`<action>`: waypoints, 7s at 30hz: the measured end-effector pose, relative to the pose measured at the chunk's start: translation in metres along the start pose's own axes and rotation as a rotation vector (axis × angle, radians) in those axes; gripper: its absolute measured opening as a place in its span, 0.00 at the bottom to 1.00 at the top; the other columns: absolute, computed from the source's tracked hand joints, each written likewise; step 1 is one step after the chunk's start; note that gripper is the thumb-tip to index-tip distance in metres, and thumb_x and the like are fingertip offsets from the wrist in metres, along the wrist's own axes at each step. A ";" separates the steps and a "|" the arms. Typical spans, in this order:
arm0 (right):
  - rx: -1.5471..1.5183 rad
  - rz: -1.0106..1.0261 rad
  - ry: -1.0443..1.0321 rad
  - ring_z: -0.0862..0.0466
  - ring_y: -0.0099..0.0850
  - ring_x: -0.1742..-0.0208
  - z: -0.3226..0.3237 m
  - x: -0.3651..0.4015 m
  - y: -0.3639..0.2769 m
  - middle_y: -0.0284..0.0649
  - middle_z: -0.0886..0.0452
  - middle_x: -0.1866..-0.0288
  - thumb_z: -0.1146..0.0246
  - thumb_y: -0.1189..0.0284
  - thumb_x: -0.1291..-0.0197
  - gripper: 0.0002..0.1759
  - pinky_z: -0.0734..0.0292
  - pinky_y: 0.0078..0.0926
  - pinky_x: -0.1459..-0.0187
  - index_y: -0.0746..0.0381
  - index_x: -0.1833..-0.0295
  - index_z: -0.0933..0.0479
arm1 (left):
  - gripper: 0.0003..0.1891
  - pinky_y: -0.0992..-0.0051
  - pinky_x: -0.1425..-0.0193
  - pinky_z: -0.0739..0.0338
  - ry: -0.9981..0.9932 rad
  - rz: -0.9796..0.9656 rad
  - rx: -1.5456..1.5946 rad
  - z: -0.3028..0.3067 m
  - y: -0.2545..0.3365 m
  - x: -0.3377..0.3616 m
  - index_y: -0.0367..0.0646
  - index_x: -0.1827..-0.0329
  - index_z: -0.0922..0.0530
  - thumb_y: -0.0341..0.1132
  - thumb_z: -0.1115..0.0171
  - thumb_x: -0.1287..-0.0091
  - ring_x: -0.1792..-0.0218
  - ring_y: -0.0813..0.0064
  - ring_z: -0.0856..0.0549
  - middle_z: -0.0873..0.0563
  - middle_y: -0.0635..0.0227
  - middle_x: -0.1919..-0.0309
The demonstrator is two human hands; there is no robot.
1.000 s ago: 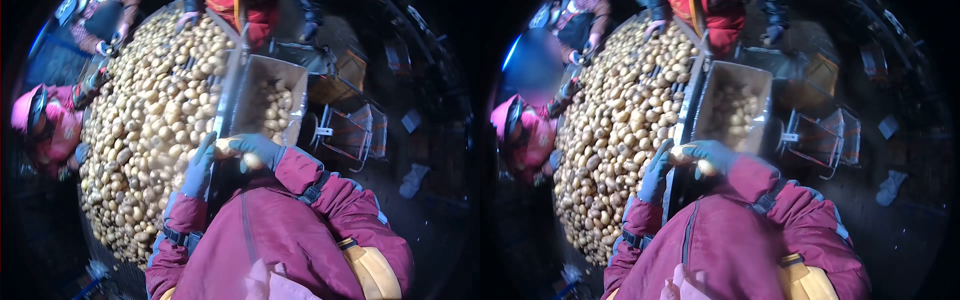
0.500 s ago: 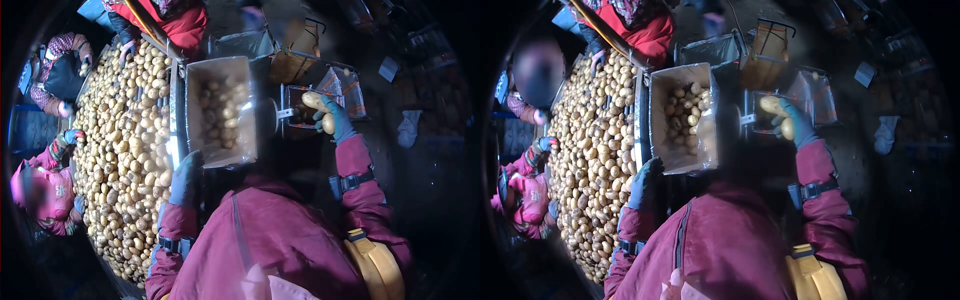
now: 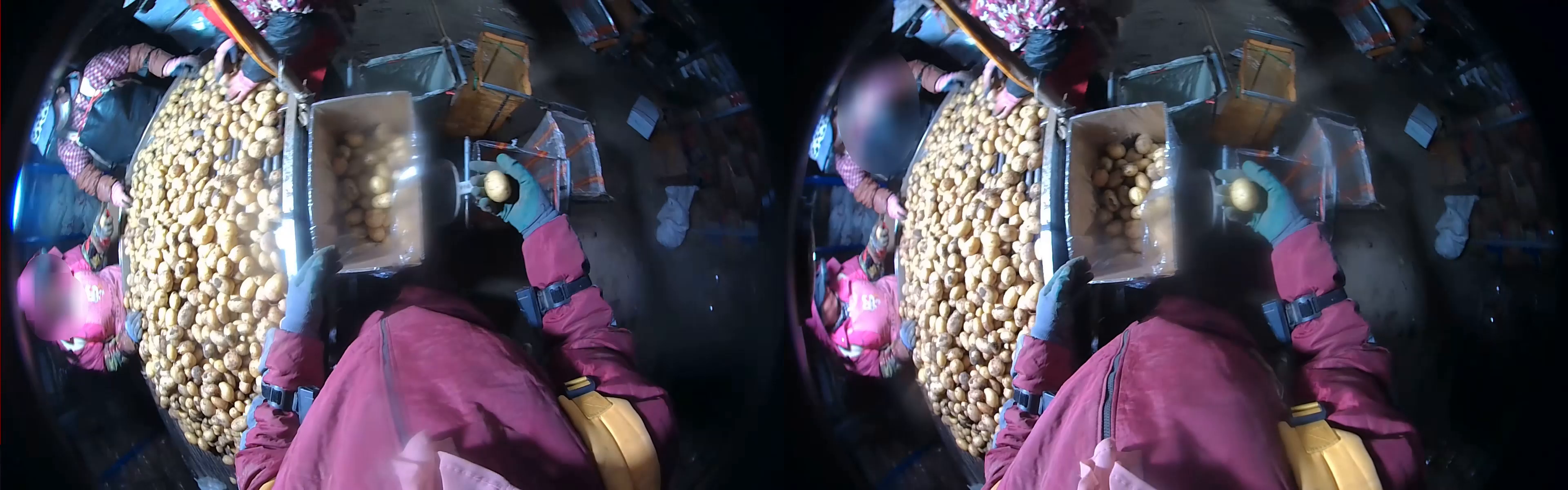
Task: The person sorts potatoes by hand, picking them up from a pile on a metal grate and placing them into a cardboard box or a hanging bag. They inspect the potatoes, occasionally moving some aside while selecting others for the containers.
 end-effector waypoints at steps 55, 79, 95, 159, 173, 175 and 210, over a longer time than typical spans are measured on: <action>0.883 -0.377 -0.373 0.14 0.27 0.75 -0.280 -0.099 0.227 0.45 0.10 0.59 0.42 0.64 0.24 0.19 0.20 0.19 0.74 0.68 0.42 0.17 | 0.17 0.54 0.27 0.34 0.886 -0.468 -1.453 0.308 0.094 -0.046 0.51 0.47 0.13 0.42 0.27 0.39 0.38 0.60 0.20 0.13 0.67 0.46; 0.524 -0.294 -0.493 0.10 0.30 0.63 -0.342 -0.080 0.237 0.44 0.13 0.46 0.34 0.59 0.27 0.27 0.13 0.24 0.62 0.64 0.30 0.24 | 0.21 0.73 0.53 0.15 0.433 -0.091 0.435 0.219 0.074 -0.018 0.39 0.40 0.18 0.45 0.33 0.28 0.57 0.73 0.13 0.13 0.66 0.50; 0.747 -0.372 -0.922 0.15 0.26 0.50 -0.364 -0.030 0.241 0.36 0.17 0.43 0.32 0.73 0.35 0.19 0.17 0.25 0.43 0.65 0.39 0.19 | 0.21 0.80 0.53 0.19 0.286 -0.193 0.204 0.125 0.032 0.060 0.38 0.38 0.17 0.45 0.38 0.22 0.57 0.81 0.15 0.12 0.69 0.54; 1.951 1.055 -0.327 0.26 0.47 0.32 -0.373 -0.207 0.232 0.47 0.21 0.32 0.33 0.62 0.36 0.30 0.38 0.48 0.25 0.62 0.30 0.24 | 0.34 0.55 0.32 0.28 0.843 -0.697 -0.994 0.380 0.137 -0.114 0.43 0.34 0.22 0.51 0.28 0.42 0.36 0.51 0.22 0.20 0.50 0.37; 1.983 1.096 -0.295 0.25 0.46 0.32 -0.367 -0.210 0.234 0.44 0.21 0.32 0.33 0.63 0.37 0.28 0.37 0.48 0.26 0.60 0.32 0.23 | 0.56 0.54 0.23 0.33 1.096 0.338 -0.892 0.580 0.061 0.024 0.48 0.16 0.41 0.77 0.41 0.40 0.27 0.40 0.27 0.28 0.38 0.27; 1.963 1.076 -0.305 0.25 0.46 0.32 -0.368 -0.209 0.233 0.44 0.20 0.33 0.33 0.63 0.37 0.28 0.37 0.48 0.27 0.60 0.32 0.23 | 0.57 0.54 0.25 0.31 1.029 0.252 -0.609 0.586 0.037 0.014 0.46 0.16 0.41 0.77 0.41 0.40 0.29 0.40 0.25 0.25 0.36 0.30; 1.922 1.086 -0.332 0.25 0.44 0.34 -0.368 -0.209 0.231 0.43 0.21 0.34 0.34 0.59 0.38 0.27 0.38 0.48 0.27 0.60 0.36 0.21 | 0.41 0.38 0.20 0.50 0.977 0.060 -1.091 0.362 0.041 0.013 0.58 0.24 0.26 0.71 0.40 0.36 0.22 0.52 0.34 0.29 0.56 0.24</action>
Point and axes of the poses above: each hand's wrist, its own x-axis away from the middle knuckle, its own z-axis out of the back of the hand, y = z × x, the point moved 6 cm from there along -x, towards the middle knuckle
